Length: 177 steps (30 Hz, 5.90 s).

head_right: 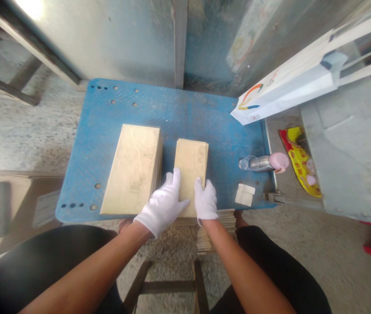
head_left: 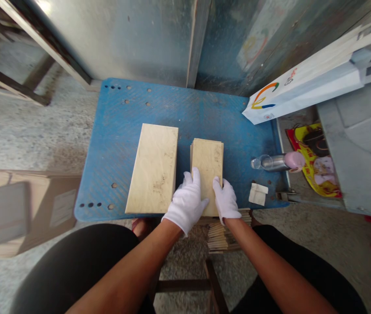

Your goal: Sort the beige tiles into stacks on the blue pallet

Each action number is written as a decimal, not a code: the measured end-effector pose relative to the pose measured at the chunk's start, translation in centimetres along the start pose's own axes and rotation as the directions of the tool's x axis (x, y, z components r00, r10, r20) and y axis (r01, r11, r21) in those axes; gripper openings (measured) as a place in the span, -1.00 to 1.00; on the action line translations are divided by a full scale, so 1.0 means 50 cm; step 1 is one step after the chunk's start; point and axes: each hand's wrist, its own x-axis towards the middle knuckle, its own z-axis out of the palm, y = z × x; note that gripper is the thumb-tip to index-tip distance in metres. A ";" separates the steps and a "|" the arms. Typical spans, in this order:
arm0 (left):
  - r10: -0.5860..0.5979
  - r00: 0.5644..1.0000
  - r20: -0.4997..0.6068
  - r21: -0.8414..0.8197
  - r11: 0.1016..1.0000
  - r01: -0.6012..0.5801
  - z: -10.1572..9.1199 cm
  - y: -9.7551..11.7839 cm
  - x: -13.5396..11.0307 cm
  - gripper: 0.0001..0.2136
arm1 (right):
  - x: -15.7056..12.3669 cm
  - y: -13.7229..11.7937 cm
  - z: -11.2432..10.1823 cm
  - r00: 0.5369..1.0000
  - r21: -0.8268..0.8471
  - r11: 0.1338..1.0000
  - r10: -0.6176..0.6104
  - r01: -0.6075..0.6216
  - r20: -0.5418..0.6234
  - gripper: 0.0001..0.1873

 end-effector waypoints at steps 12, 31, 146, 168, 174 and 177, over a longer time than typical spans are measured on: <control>0.018 1.000 -0.023 0.052 0.999 -0.016 0.010 0.005 0.008 -0.12 | -0.009 -0.028 -0.010 0.998 -0.075 0.995 0.064 -0.063 0.019 -0.50; 0.005 0.998 0.055 0.188 0.982 -0.015 -0.015 0.023 -0.014 -0.20 | -0.016 -0.032 -0.035 0.986 -0.100 0.989 0.120 -0.108 0.120 -0.39; 0.048 0.983 0.174 0.216 0.973 -0.086 -0.054 0.037 -0.043 -0.25 | -0.007 0.013 0.001 0.868 -0.190 0.913 -0.403 0.361 -0.289 -0.62; 0.029 0.996 0.085 0.073 0.997 -0.035 -0.039 0.012 -0.032 -0.27 | 0.007 0.009 -0.013 0.934 0.042 0.981 -0.168 0.191 -0.316 -0.52; 0.007 1.000 0.025 -0.016 1.000 -0.006 -0.032 0.012 -0.033 -0.28 | -0.007 0.010 -0.014 0.963 -0.161 0.975 -0.182 0.151 -0.200 -0.52; -0.013 1.000 0.001 -0.060 0.998 0.013 -0.029 0.014 -0.030 -0.31 | -0.015 0.010 -0.012 0.969 -0.219 0.957 -0.218 0.189 -0.117 -0.50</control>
